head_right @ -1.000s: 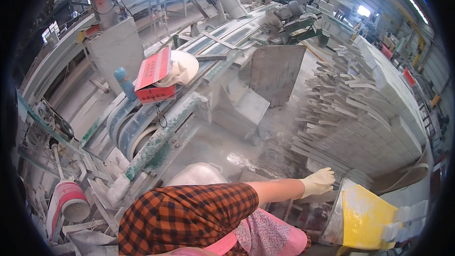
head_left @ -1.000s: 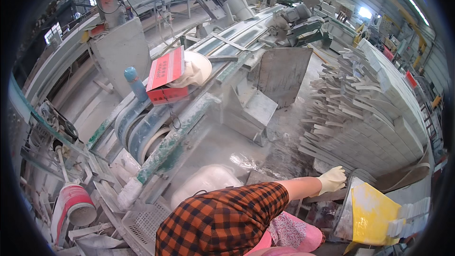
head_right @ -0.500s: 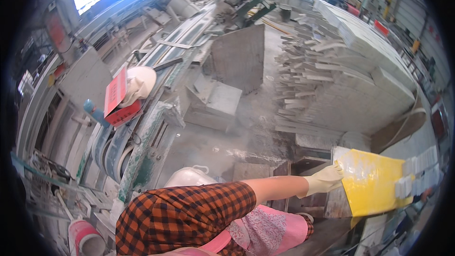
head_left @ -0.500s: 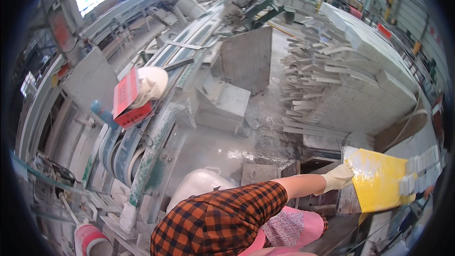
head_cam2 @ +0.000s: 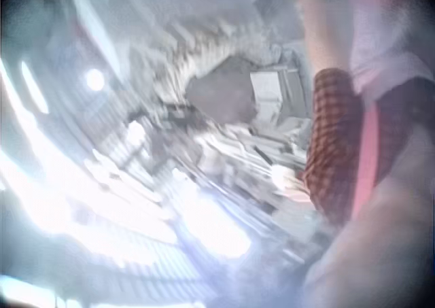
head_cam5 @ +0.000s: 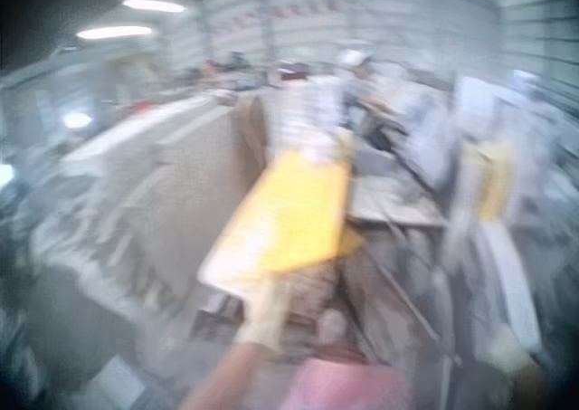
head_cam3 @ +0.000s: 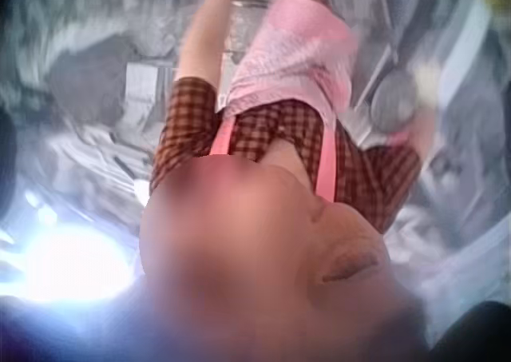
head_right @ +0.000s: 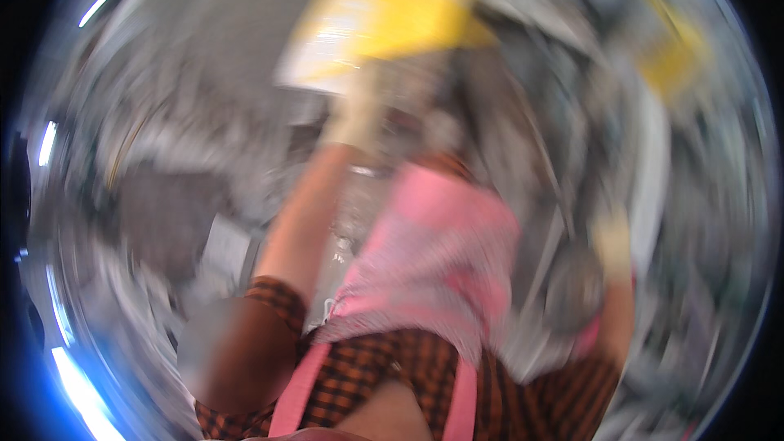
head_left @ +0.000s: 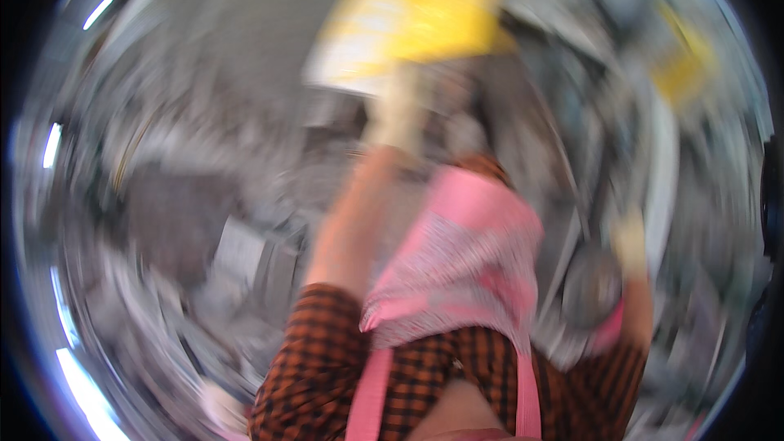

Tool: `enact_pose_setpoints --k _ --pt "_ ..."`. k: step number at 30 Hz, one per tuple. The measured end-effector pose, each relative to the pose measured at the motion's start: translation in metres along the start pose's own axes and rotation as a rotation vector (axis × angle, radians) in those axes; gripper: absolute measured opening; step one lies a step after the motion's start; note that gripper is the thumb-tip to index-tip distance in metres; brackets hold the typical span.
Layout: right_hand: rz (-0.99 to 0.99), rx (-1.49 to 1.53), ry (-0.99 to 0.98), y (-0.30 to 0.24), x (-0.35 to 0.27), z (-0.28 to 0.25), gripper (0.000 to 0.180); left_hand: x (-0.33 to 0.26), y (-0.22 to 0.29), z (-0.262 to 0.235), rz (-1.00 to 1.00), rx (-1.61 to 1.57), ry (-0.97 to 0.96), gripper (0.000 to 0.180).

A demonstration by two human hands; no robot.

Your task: The person repeatedly picks up small white rectangular blocks from a yellow tray and stacks them on a nearby surface. The person wears gloves and uses both hands to handle the blocks one at a time, placing them in a neat pile.

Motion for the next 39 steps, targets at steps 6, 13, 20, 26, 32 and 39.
enact_pose_setpoints --k 6,13,20,26,32,39 --pt "0.040 -0.125 0.093 -0.022 0.002 0.027 0.021 -0.007 -0.032 0.025 0.015 -0.394 0.445 0.031" --pt "0.094 0.038 0.263 -0.049 -0.005 -0.010 0.014 -0.021 -0.042 0.036 0.031 -0.321 0.527 0.024" --pt "0.380 0.637 0.291 -0.046 -0.003 0.006 0.033 -0.022 -0.060 0.029 0.000 -0.336 0.512 0.029" --pt "0.437 0.490 0.337 -0.044 -0.002 -0.027 0.029 -0.007 -0.060 0.047 -0.191 -0.363 0.326 0.034" --pt "0.086 0.009 0.299 -0.054 0.005 -0.031 0.021 -0.013 -0.044 0.027 0.008 -0.281 0.519 0.021" --pt "0.072 0.014 0.356 -0.049 0.002 -0.019 0.021 -0.020 -0.035 0.018 0.005 -0.338 0.499 0.019"
Point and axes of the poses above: each hand's wrist, its own x-axis towards the middle knuckle, its own z-axis out of the palm, y = z × x, the point moved 5 cm from there along x, towards the middle knuckle, and after that the axes turned 11 degrees about -z, right-handed, at the moved point
